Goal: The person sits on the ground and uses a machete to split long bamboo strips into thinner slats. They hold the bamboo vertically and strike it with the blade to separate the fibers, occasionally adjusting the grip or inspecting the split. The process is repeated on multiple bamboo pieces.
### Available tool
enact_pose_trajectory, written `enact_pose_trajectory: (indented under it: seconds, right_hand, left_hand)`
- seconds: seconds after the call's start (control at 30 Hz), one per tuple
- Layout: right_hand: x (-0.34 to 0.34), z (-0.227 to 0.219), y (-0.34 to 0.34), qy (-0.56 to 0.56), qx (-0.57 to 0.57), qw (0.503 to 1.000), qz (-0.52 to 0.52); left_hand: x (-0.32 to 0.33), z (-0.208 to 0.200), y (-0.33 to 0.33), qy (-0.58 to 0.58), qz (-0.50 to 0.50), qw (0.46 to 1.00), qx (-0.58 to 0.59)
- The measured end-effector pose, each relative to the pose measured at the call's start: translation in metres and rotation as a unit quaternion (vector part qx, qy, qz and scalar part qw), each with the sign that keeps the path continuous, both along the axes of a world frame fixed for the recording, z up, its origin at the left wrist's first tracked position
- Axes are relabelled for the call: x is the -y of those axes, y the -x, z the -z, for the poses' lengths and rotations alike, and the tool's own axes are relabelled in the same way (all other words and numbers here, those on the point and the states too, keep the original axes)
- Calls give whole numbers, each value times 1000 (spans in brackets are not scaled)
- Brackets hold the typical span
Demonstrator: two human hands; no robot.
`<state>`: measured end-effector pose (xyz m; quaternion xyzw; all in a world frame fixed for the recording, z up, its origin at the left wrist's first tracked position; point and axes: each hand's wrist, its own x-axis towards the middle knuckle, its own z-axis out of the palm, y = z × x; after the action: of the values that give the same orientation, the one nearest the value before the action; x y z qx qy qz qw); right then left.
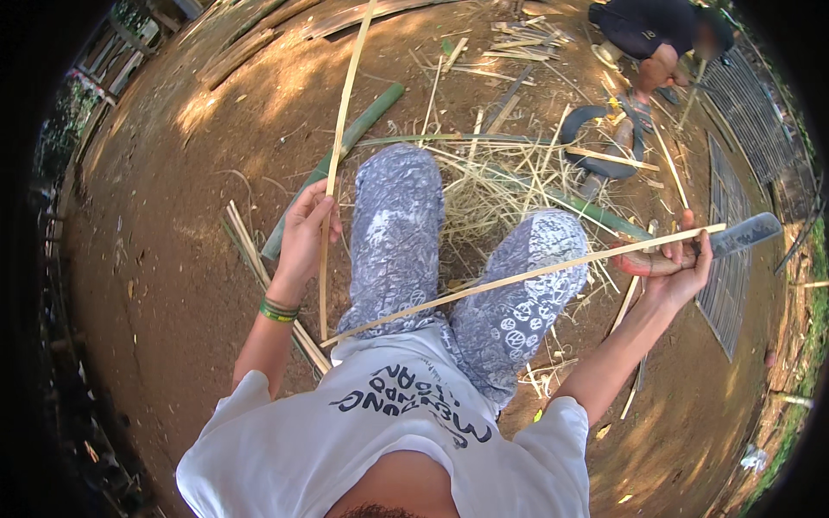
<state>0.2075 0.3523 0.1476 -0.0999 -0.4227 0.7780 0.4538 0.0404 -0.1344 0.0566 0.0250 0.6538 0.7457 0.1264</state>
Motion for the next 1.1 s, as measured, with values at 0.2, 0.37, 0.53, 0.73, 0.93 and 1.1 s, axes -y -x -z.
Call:
enact_pose_trajectory:
  seconds: [0.2, 0.37, 0.53, 0.73, 0.93, 1.1]
  right_hand:
    - [-3, 7, -1, 19, 86, 996, -5]
    - [-24, 16, -3, -5, 107, 994, -21]
    - [-60, 21, -8, -29, 119, 990, -75]
    - [-69, 19, 7, -6, 121, 988, -95]
    - [-71, 17, 7, -17, 122, 984, -129]
    - [-54, 12, 8, -39, 127, 987, -95]
  left_hand:
    - [93, 146, -20, 90, -216, 963, 133]
    - [148, 166, -46, 36, -311, 936, 158]
    - [208, 194, -41, 33, -352, 922, 161]
    - [243, 295, -62, 99, -352, 867, 339]
    - [248, 344, -82, 248, -364, 810, 388]
    - [236, 321, -80, 283, -362, 798, 390]
